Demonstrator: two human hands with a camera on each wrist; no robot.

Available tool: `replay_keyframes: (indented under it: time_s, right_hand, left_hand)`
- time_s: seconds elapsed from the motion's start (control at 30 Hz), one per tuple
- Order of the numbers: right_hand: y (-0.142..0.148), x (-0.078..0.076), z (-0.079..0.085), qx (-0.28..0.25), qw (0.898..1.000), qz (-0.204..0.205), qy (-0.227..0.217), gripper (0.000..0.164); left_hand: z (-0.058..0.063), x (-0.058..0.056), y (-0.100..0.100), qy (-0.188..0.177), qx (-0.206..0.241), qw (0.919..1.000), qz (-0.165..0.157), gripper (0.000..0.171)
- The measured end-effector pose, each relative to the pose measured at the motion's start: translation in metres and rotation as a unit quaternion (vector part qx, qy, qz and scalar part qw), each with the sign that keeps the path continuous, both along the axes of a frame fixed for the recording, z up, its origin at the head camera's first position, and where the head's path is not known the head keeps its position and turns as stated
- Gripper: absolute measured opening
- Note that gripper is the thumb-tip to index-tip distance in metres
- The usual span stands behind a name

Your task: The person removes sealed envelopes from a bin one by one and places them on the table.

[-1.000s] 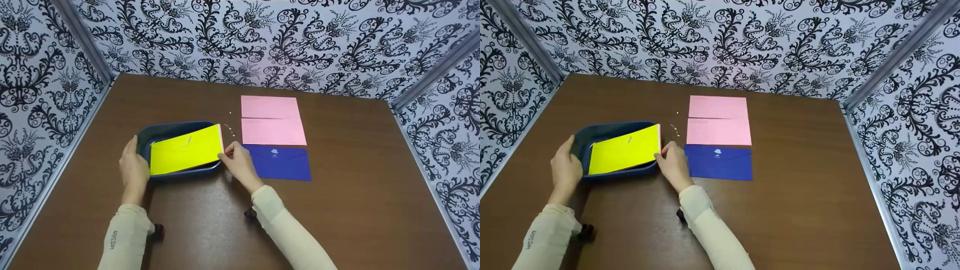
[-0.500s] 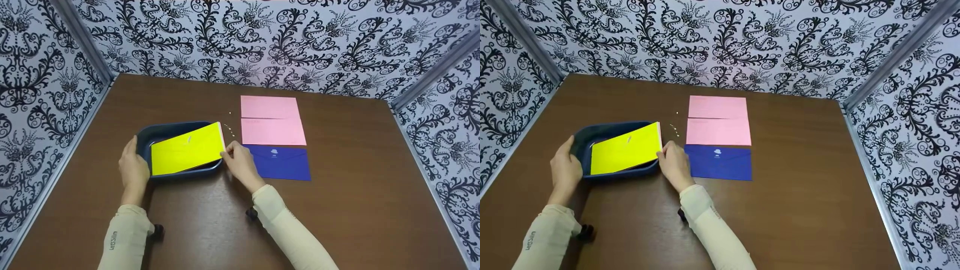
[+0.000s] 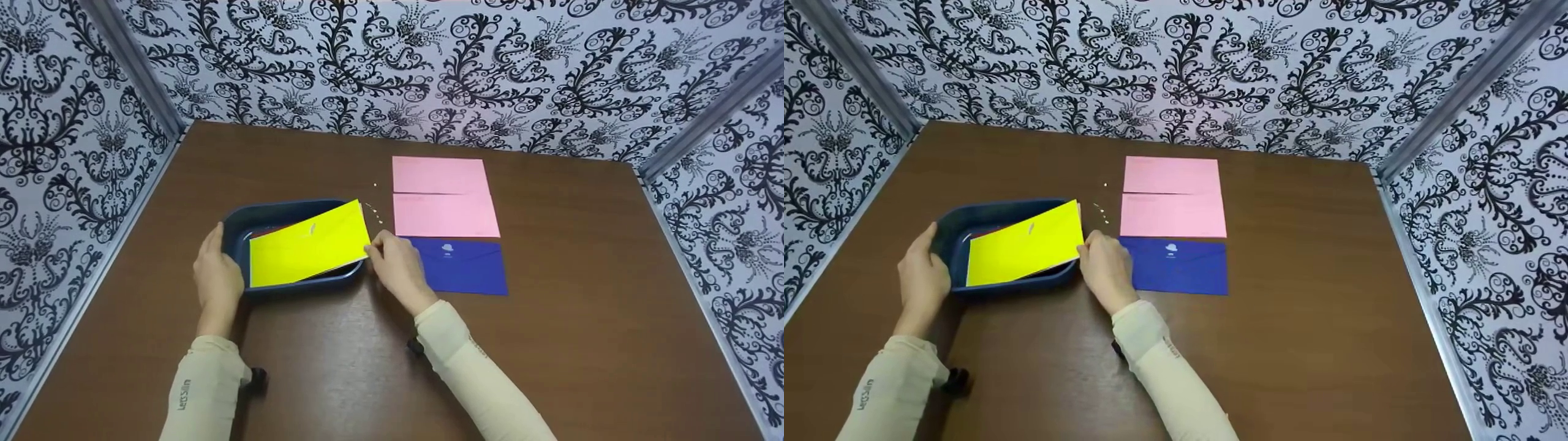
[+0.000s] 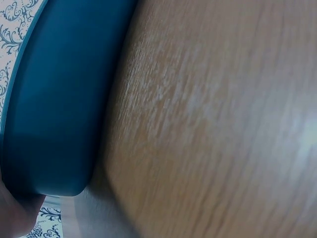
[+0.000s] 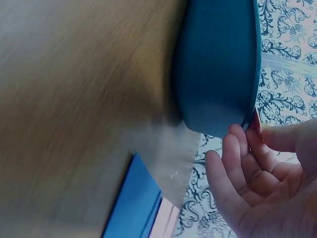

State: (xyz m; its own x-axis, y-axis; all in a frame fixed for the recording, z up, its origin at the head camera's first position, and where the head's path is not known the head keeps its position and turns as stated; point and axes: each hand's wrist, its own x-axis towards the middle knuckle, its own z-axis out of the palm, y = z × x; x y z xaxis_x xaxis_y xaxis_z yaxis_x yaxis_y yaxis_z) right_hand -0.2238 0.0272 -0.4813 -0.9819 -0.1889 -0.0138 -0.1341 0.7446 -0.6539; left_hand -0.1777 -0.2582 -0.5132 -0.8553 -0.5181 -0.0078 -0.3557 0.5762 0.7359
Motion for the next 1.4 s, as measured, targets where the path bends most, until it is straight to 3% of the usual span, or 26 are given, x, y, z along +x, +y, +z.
replay_keyframes:
  time_s: [0.23,0.5,0.6,0.7,0.8,1.2,1.4]
  right_hand:
    - [0.008,-0.001,0.003,0.020,0.999,0.001,0.028,0.017]
    - [0.020,-0.007,-0.002,-0.108,0.994,-0.029,0.011,0.012]
    - [0.024,-0.010,-0.004,-0.204,0.978,-0.038,-0.009,0.010]
    - [0.026,-0.012,-0.006,-0.297,0.953,-0.045,-0.036,0.009]
    - [0.027,-0.012,-0.006,-0.347,0.935,-0.051,-0.045,0.011]
    - [0.033,-0.015,-0.010,-0.425,0.899,-0.069,-0.080,0.014]
    - [0.036,-0.016,-0.009,-0.437,0.892,-0.081,-0.085,0.013]
  left_hand:
    - [-0.001,0.003,0.000,0.020,-0.011,0.9997,0.001,0.060]
    - [-0.002,0.003,-0.002,0.018,-0.006,0.9998,-0.002,0.060]
    - [-0.002,0.003,-0.002,0.017,-0.005,0.9998,-0.002,0.060]
    - [-0.002,0.003,-0.002,0.018,-0.006,0.9998,-0.005,0.060]
    - [-0.002,0.003,-0.002,0.021,-0.009,0.9997,-0.005,0.059]
    - [0.000,0.004,-0.001,0.017,-0.012,0.9998,-0.009,0.059]
    - [0.001,0.004,0.000,0.017,-0.010,0.9998,-0.008,0.059]
